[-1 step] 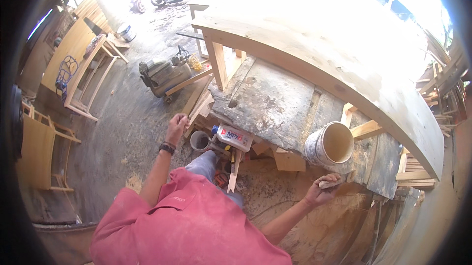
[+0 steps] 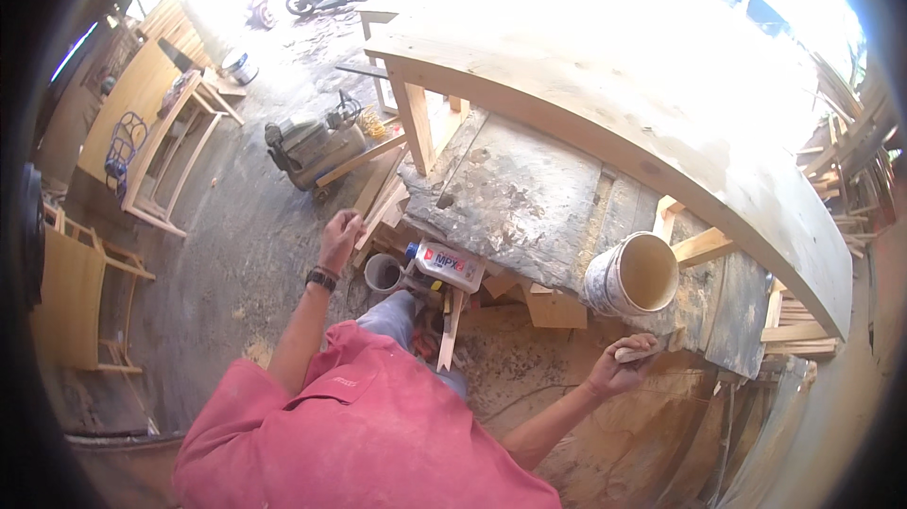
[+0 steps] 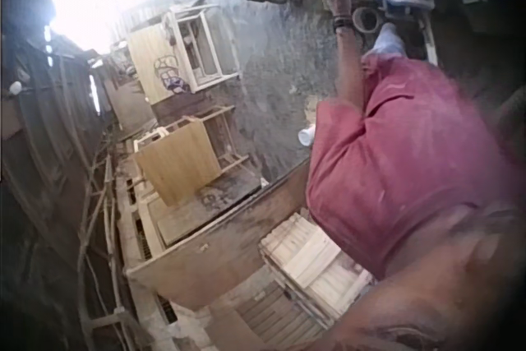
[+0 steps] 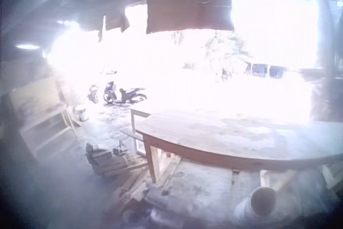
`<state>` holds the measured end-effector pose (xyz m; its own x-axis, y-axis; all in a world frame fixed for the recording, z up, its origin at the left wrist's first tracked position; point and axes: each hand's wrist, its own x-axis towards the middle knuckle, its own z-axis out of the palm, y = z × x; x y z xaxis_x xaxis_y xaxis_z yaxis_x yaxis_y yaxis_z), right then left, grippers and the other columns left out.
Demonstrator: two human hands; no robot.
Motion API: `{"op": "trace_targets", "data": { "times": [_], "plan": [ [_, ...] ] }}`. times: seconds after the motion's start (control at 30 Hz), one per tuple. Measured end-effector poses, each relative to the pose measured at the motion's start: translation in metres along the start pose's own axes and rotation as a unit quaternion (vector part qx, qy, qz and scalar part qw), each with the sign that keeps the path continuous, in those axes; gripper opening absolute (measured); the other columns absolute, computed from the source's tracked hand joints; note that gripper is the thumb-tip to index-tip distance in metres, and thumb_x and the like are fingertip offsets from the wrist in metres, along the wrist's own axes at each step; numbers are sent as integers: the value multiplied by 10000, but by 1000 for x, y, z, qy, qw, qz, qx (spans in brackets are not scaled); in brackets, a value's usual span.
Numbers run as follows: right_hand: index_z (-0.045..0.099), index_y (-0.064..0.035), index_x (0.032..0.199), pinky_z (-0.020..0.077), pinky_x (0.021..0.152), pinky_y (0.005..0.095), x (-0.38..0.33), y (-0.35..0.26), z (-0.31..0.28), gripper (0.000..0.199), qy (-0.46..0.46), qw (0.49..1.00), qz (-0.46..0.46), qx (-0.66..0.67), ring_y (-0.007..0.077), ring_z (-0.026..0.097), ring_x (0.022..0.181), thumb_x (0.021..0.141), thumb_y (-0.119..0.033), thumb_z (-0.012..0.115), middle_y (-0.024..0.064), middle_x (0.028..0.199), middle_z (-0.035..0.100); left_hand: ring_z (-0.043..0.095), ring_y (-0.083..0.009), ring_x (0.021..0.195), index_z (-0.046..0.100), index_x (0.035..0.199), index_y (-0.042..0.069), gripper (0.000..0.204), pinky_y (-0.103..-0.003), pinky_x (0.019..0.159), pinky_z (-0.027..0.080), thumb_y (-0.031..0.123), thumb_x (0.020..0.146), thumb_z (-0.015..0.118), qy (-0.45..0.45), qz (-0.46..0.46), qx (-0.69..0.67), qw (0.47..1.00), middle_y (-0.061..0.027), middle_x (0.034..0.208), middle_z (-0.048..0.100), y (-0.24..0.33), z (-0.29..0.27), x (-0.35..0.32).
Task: The person applies wood filler to the surface and holes of a large wooden board using a metal scraper tool, repeatedly dipping the tool into a bucket of filler material.
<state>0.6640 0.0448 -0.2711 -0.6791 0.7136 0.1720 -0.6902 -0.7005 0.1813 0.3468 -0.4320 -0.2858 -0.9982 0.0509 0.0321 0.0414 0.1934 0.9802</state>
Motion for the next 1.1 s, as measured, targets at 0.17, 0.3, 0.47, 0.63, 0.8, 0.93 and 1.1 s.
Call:
{"op": "trace_targets", "data": {
  "times": [0.17, 0.3, 0.47, 0.63, 0.8, 0.93, 1.1],
  "plan": [
    [509, 17, 1176, 562, 891, 355, 6, -1, 22, 301, -28, 999, -17, -5, 200, 624, 968, 1066, -259, 562, 96, 1084, 596, 639, -126, 941, 556, 1276, -15, 428, -284, 803, 539, 297, 1005, 666, -31, 137, -68, 988, -70, 1018, 666, 47, 19, 110],
    [490, 37, 1133, 581, 762, 292, 26, 25, 74, 346, -77, 990, -8, -117, 182, 634, 885, 1084, -303, 530, 104, 1000, 574, 574, -289, 1225, 415, 1434, -20, 695, -380, 1037, 485, 395, 965, 718, 15, 201, -27, 979, -206, 1303, 579, 141, 60, 175],
    [474, 50, 1102, 488, 515, 203, 72, 85, 137, 399, -73, 950, 19, -304, 126, 553, 621, 1092, -348, 502, 95, 885, 536, 551, -295, 1299, 355, 1489, 4, 802, -424, 1106, 447, 443, 939, 740, -81, 244, -26, 966, -200, 1382, 554, 128, 68, 258],
    [519, 38, 1206, 415, 429, 220, 124, 203, 206, 406, -48, 831, -74, -549, 109, 515, 537, 1055, -337, 550, 107, 850, 572, 587, -219, 1252, 507, 1401, -17, 741, -393, 1070, 476, 464, 905, 773, -202, 185, -14, 962, -144, 1316, 645, 83, 62, 295],
    [661, 13, 1217, 483, 485, 229, 159, 329, 226, 305, -174, 576, 12, -798, 103, 616, 598, 933, -98, 652, 104, 824, 676, 637, -222, 1128, 671, 1211, -5, 513, -380, 1002, 508, 281, 836, 872, -160, 128, -202, 958, -89, 1147, 719, 102, 78, 266],
    [750, -85, 1131, 499, 508, 292, 175, 431, 209, 285, -329, 265, -3, -906, 125, 607, 592, 848, -51, 738, 83, 874, 690, 678, -195, 1105, 687, 1204, 15, 485, -386, 1010, 521, 295, 842, 849, -269, 158, -45, 949, -100, 1116, 744, 90, 68, 278],
    [750, -98, 1172, 510, 537, 361, 201, 494, 205, 351, -356, 171, 108, -912, 205, 604, 610, 822, -96, 775, 85, 749, 581, 679, -195, 1105, 672, 1206, 20, 509, -391, 1004, 526, 306, 824, 853, -257, 307, 5, 916, -111, 1128, 730, 54, 91, 290]
  ]
}}
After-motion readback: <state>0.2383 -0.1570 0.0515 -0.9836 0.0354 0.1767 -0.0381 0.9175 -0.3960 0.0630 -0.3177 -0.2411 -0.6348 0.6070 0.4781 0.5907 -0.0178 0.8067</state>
